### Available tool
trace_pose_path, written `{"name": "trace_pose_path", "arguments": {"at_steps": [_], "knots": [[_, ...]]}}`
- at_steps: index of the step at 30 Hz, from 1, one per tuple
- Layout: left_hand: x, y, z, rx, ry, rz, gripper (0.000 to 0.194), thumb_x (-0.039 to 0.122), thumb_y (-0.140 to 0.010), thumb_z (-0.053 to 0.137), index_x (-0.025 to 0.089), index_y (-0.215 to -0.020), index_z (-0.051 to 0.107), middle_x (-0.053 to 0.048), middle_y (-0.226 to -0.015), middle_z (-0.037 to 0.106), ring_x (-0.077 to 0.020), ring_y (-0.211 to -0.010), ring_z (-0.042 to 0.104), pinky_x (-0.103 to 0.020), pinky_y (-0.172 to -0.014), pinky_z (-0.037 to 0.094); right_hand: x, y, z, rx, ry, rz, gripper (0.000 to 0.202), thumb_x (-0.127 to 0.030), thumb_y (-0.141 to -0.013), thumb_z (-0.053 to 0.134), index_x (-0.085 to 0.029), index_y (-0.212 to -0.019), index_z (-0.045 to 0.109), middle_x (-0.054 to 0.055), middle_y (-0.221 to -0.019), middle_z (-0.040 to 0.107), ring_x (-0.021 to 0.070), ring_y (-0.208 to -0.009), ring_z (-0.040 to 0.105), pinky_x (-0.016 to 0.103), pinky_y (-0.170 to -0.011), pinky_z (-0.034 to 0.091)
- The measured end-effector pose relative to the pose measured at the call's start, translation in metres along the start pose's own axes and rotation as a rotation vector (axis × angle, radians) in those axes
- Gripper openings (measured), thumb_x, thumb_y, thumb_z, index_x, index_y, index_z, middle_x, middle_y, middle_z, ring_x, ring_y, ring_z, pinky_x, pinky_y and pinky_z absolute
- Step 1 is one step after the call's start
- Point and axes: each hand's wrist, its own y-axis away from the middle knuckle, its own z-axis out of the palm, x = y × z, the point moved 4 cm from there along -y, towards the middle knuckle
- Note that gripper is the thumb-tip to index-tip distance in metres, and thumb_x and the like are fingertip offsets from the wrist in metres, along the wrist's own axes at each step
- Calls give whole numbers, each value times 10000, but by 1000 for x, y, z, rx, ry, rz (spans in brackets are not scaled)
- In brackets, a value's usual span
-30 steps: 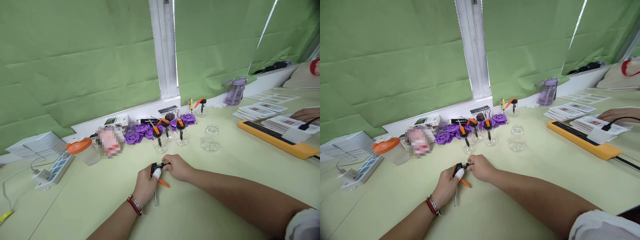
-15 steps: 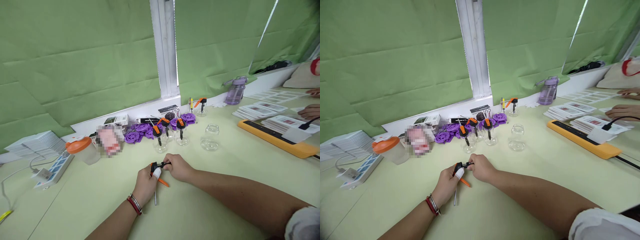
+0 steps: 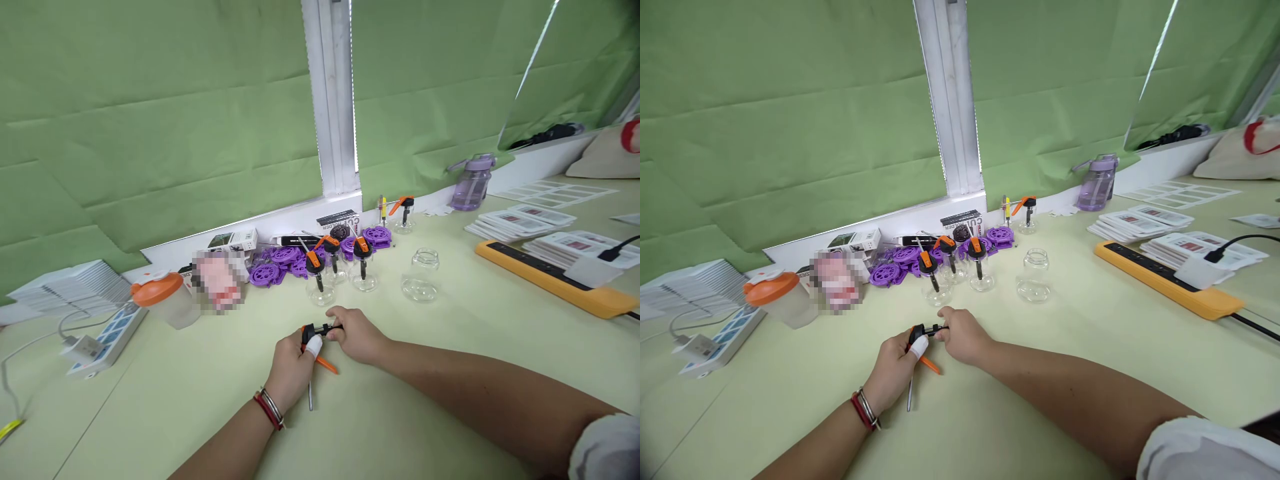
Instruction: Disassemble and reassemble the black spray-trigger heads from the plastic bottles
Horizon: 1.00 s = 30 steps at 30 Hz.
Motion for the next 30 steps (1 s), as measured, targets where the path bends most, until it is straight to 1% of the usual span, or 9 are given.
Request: {"name": "trace_pose_path", "arguments": {"at_steps": [4, 12, 16, 20, 25, 30], "knots": [[0, 0, 0, -5, 5, 6, 277, 419, -802, 463, 177, -667, 478, 41, -562, 384, -105, -522, 310, -224, -502, 253, -1, -1, 0, -18, 31, 4, 61, -210, -764, 561, -169, -798, 590, 28, -713, 600, 125, -629, 509, 222, -540, 327], [-1, -1, 1, -6, -6, 37, 287, 419, -809, 466, 163, -696, 528, 31, -574, 413, -111, -540, 327, -226, -516, 264, 2, 2, 1, 36, -22, 2, 98, -188, -752, 556, -175, -847, 536, 29, -767, 602, 119, -642, 512, 211, -541, 343], [-2, -1, 2, -17, -11, 23, 297, 431, -821, 450, 163, -715, 525, 34, -578, 406, -111, -545, 324, -227, -517, 267, 1, 0, 0, 5, -7, -10, 163, -207, -764, 553, -182, -924, 552, 23, -758, 599, 113, -609, 501, 213, -533, 339], [-1, -1, 2, -22, -12, 11, 293, 430, -818, 454, 165, -707, 508, 38, -581, 393, -109, -547, 318, -228, -525, 272, 1, -1, 1, -17, 35, 3, 78, -215, -756, 558, -172, -817, 580, 23, -702, 586, 114, -586, 484, 213, -508, 319], [0, 0, 1, -23, -1, 18, 277, 414, -816, 459, 161, -724, 526, 33, -588, 399, -112, -553, 322, -230, -523, 264, 2, 1, 2, 12, -17, -7, 71, -182, -738, 557, -179, -808, 548, 10, -690, 575, 104, -571, 470, 205, -504, 319], [-2, 0, 2, -24, 5, 14, 274, 410, -813, 465, 165, -712, 532, 32, -582, 400, -114, -550, 322, -230, -524, 261, 3, 3, 1, 29, -9, 7, 34, -193, -732, 550, -184, -728, 517, -18, -608, 515, 94, -519, 412, 204, -466, 284]]}}
